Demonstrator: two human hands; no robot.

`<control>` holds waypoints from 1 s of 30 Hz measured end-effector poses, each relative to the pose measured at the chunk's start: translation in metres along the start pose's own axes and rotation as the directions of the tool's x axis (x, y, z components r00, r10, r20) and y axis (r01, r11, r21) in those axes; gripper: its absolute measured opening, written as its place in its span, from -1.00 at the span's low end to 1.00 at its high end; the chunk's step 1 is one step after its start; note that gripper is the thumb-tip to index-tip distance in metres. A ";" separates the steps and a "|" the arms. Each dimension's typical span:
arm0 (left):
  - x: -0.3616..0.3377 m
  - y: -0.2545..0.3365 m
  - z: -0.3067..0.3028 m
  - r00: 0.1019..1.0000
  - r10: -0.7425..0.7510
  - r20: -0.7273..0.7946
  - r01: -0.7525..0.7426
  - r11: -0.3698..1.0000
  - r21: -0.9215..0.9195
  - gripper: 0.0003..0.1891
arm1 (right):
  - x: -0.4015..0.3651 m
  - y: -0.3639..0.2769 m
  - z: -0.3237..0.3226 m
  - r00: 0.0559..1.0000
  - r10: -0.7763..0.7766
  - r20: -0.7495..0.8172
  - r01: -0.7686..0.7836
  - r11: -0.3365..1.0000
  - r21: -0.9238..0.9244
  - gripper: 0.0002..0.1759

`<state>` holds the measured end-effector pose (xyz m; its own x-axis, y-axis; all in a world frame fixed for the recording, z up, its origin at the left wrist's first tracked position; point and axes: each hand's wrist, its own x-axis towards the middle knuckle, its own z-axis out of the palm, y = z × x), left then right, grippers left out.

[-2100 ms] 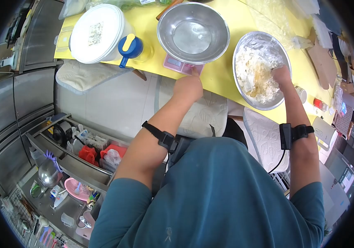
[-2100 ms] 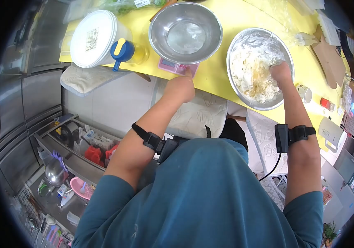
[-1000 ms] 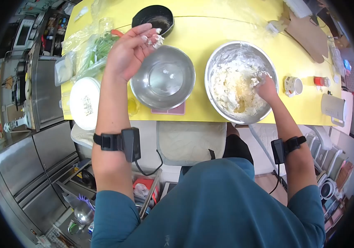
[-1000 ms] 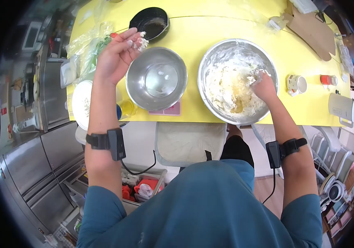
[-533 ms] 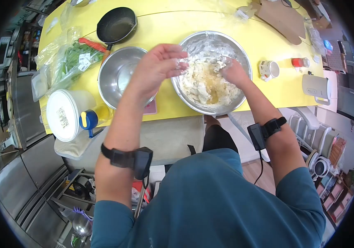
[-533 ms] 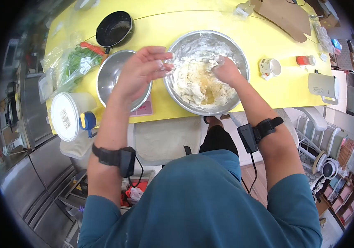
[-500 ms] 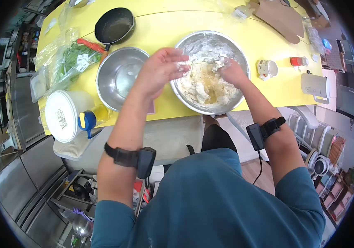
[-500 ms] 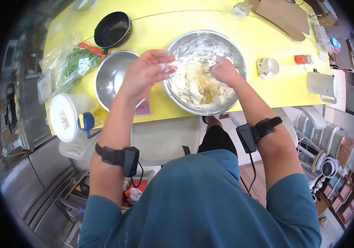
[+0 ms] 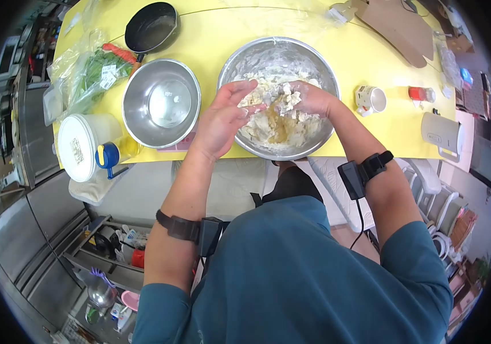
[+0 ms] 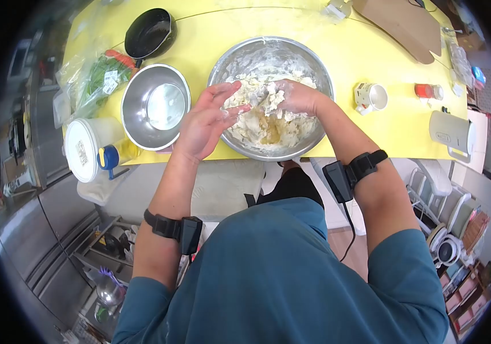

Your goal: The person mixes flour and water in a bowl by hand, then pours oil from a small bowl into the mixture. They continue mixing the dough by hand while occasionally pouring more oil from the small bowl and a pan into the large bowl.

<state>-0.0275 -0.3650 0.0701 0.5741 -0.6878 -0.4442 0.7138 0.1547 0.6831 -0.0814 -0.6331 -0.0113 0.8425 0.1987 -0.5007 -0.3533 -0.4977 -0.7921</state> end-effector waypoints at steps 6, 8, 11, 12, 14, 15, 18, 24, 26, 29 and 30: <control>0.009 -0.010 0.026 0.991 0.131 -0.020 -0.125 0.971 0.203 -0.34 | -0.003 -0.025 -0.029 0.966 -0.061 0.250 0.017 0.984 0.176 -0.48; 0.009 -0.009 0.035 0.995 0.093 -0.029 -0.083 0.966 0.247 -0.31 | 0.002 -0.013 -0.031 0.946 -0.150 0.287 0.085 0.970 0.227 -0.50; 0.009 -0.014 0.045 0.997 0.073 -0.003 -0.068 0.941 0.332 -0.25 | 0.010 0.004 -0.032 0.945 -0.142 0.295 0.082 0.975 0.206 -0.51; 0.010 -0.017 0.047 0.997 0.071 0.012 -0.071 0.928 0.365 -0.23 | 0.011 0.004 -0.033 0.946 -0.141 0.293 0.087 0.978 0.190 -0.52; 0.012 -0.022 0.053 0.995 0.102 0.011 -0.097 0.899 0.427 -0.20 | 0.010 0.005 -0.036 0.948 -0.107 0.301 0.073 0.990 0.123 -0.55; 0.013 -0.024 0.056 0.993 0.118 0.012 -0.111 0.883 0.457 -0.18 | 0.008 0.001 -0.038 0.949 -0.089 0.303 0.065 0.994 0.088 -0.56; 0.013 -0.023 0.066 0.990 0.136 0.033 -0.132 0.834 0.535 -0.17 | 0.002 -0.011 -0.044 0.935 -0.119 0.335 0.102 0.992 0.068 -0.59; 0.017 -0.029 0.064 0.979 0.200 -0.040 -0.160 0.874 0.459 -0.17 | 0.005 -0.016 -0.043 0.923 -0.132 0.362 0.055 0.975 0.215 -0.66; 0.016 -0.029 0.064 0.976 0.205 -0.073 -0.152 0.884 0.442 -0.18 | 0.004 -0.010 -0.041 0.950 -0.183 0.253 0.156 0.980 0.120 -0.65; 0.012 -0.027 0.068 0.973 0.194 -0.121 -0.135 0.915 0.379 -0.19 | 0.006 -0.010 -0.041 0.943 -0.208 0.260 0.186 0.977 0.108 -0.61; 0.011 -0.027 0.069 0.973 0.186 -0.135 -0.128 0.928 0.350 -0.20 | 0.006 -0.011 -0.042 0.935 -0.205 0.290 0.174 0.976 0.127 -0.60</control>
<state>-0.0681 -0.4256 0.0865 0.7455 -0.5448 -0.3838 0.4481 -0.0165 0.8938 -0.0555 -0.6623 0.0090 0.7420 0.5326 -0.4071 -0.2498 -0.3439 -0.9052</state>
